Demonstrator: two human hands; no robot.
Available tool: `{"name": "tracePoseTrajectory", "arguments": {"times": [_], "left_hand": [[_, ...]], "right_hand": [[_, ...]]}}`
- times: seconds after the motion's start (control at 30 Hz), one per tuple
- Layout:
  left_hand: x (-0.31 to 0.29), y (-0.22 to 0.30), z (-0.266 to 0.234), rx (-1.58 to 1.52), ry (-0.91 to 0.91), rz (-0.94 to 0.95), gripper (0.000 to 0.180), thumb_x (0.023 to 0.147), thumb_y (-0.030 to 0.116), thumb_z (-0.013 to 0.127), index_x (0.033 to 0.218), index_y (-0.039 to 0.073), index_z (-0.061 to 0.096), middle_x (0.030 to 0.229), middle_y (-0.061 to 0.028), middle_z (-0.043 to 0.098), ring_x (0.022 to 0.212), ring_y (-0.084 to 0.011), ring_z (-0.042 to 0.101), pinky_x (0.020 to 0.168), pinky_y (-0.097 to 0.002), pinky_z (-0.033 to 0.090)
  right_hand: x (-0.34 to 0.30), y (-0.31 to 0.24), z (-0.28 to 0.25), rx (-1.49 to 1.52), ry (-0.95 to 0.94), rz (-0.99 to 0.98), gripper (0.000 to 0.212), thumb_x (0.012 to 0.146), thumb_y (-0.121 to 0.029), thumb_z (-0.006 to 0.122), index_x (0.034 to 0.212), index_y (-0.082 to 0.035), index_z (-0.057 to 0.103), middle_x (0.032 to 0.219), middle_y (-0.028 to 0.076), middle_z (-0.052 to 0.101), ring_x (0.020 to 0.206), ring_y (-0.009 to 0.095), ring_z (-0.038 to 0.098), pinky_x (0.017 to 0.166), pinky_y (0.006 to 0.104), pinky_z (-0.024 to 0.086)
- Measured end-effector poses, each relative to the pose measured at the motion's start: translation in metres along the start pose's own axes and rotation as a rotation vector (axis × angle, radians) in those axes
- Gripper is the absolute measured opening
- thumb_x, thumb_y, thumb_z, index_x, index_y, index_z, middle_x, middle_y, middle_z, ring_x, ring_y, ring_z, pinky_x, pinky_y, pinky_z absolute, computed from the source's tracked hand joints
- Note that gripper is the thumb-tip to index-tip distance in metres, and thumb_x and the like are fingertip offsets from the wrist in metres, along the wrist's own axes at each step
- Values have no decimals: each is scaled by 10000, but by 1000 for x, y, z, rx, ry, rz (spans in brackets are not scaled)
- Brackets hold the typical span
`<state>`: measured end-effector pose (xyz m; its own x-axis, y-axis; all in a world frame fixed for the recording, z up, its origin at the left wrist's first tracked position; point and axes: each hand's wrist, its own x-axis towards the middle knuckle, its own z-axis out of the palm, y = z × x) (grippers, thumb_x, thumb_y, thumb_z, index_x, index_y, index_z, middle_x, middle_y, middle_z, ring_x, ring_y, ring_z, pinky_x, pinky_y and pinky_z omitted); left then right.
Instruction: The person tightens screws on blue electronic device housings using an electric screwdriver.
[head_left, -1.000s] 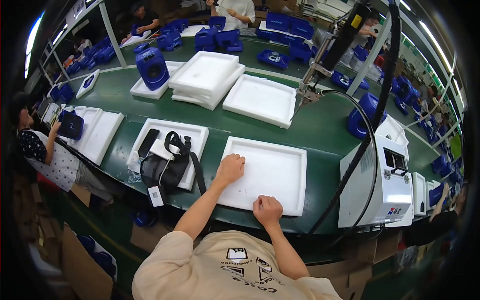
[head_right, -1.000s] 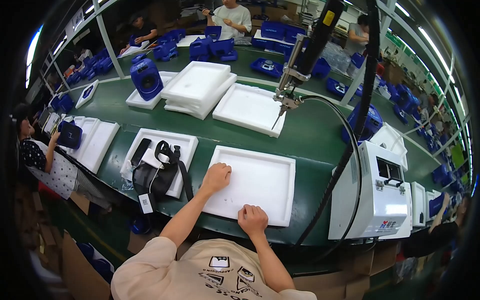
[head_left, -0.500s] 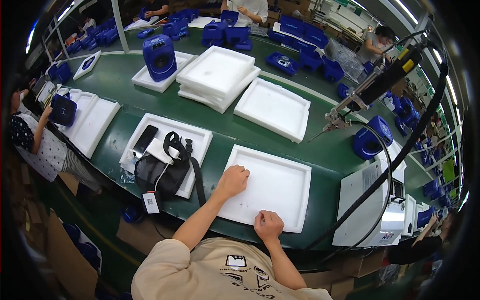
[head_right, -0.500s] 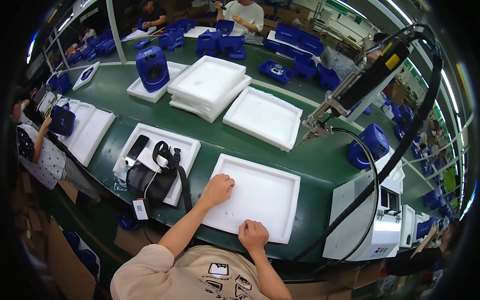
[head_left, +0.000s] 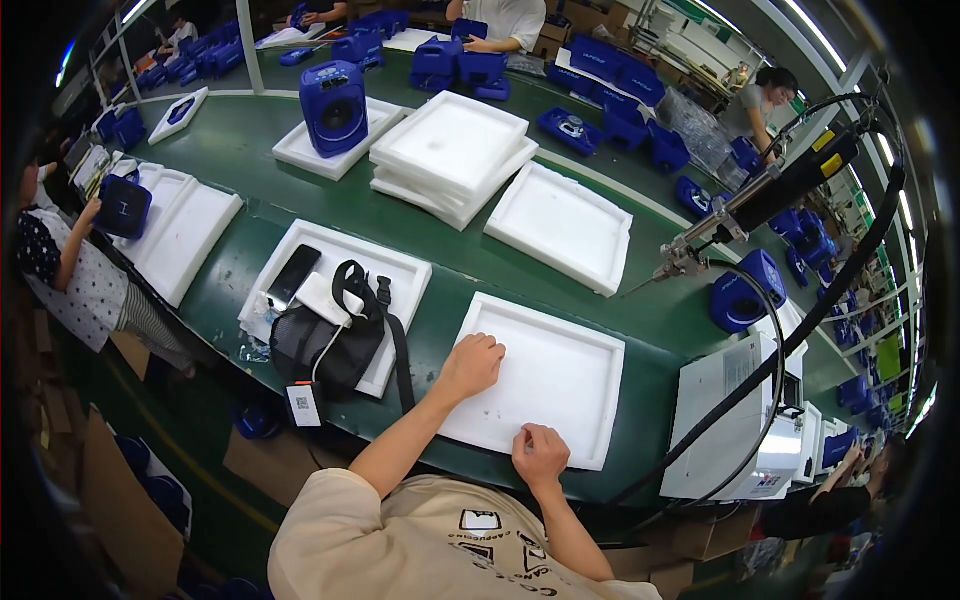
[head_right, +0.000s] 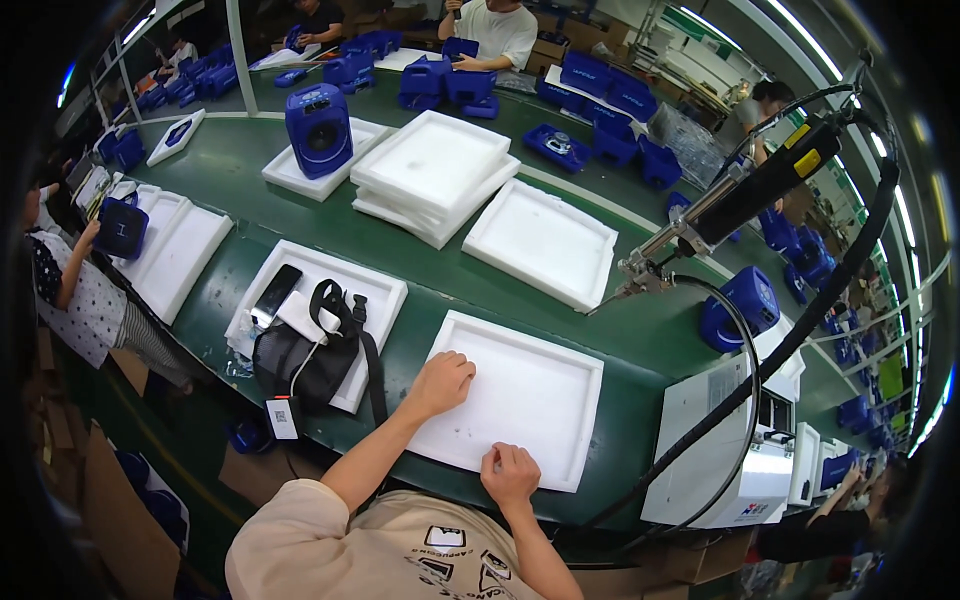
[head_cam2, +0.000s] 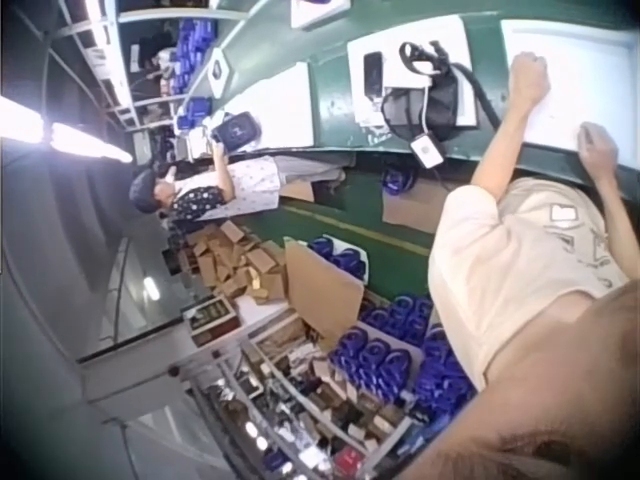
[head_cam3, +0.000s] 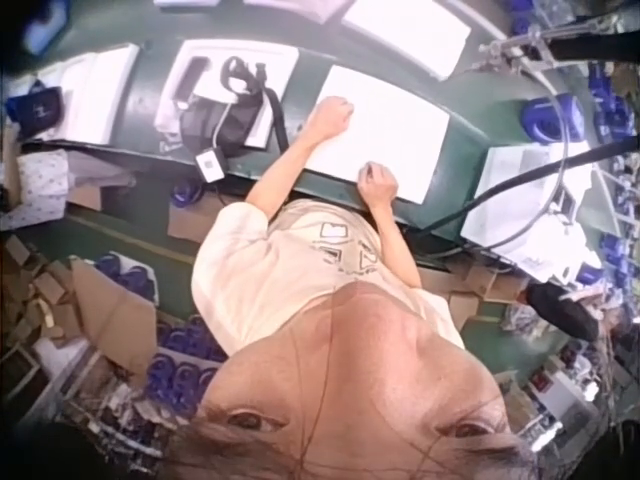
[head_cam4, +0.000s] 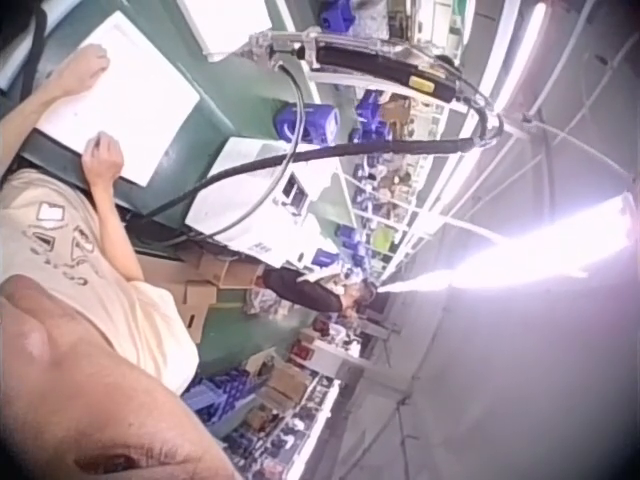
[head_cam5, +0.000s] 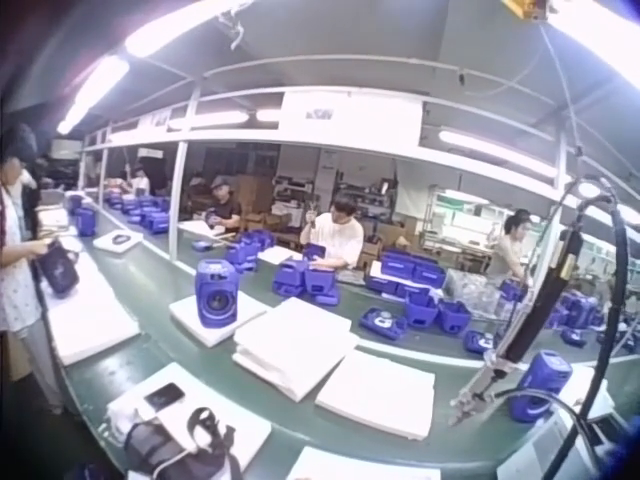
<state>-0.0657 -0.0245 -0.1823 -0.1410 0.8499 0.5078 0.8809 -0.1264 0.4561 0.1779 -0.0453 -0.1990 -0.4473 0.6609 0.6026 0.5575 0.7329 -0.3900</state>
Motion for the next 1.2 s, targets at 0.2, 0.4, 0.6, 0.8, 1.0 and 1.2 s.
{"name": "tracePoseTrajectory", "arguments": {"times": [0.2, 0.4, 0.6, 0.8, 1.0, 1.2], "left_hand": [[-2, -3, 1, -3, 27, 11, 31, 842, 72, 673, 855, 63, 701, 856, -109, 662, 870, -307, 635, 825, -431, 504], [-6, 4, -25, -531, -54, -155, 129, 888, -11, 610, 931, 22, 726, 922, -119, 716, 835, -241, 692, 746, -334, 544], [10, 4, -120, -647, 14, -147, 486, 873, -13, 631, 1356, 25, 588, 1016, -96, 659, 756, -167, 646, 712, -296, 530], [105, -138, -181, -338, 379, -154, 1006, 820, 53, 726, 1640, 76, 144, 1203, -182, 561, 770, -155, 656, 721, -305, 534], [191, -360, -267, -327, 920, -518, 1195, 779, 223, 851, 1607, 112, -3, 1277, -230, 513, 788, -238, 634, 721, -337, 559], [289, -360, -297, -1000, 1080, -905, 1369, 750, 387, 897, 1600, 268, -169, 1414, -285, 450, 986, -409, 666, 827, -496, 598]], "right_hand": [[1, -3, -2, 41, 3, 4, 57, 786, -57, 716, 824, -97, 699, 679, 57, 631, 597, 262, 613, 533, 390, 485], [-1, -4, 0, 23, -15, 6, 47, 799, -59, 719, 825, -96, 704, 672, 51, 632, 598, 259, 616, 537, 388, 486], [-4, -3, 1, 43, -18, 41, 42, 807, -52, 717, 830, -84, 707, 667, 46, 627, 595, 259, 612, 538, 388, 476], [-5, 3, 5, -17, -15, 8, 56, 799, -30, 706, 806, -81, 684, 654, 52, 604, 579, 260, 591, 518, 395, 445], [-2, 2, 21, 38, -5, -92, 71, 800, 7, 678, 803, -64, 678, 635, 72, 561, 550, 282, 546, 487, 409, 390], [-9, 3, 26, -78, -23, -59, 58, 802, -31, 671, 762, -70, 655, 589, 66, 504, 499, 284, 488, 466, 407, 355]]}}
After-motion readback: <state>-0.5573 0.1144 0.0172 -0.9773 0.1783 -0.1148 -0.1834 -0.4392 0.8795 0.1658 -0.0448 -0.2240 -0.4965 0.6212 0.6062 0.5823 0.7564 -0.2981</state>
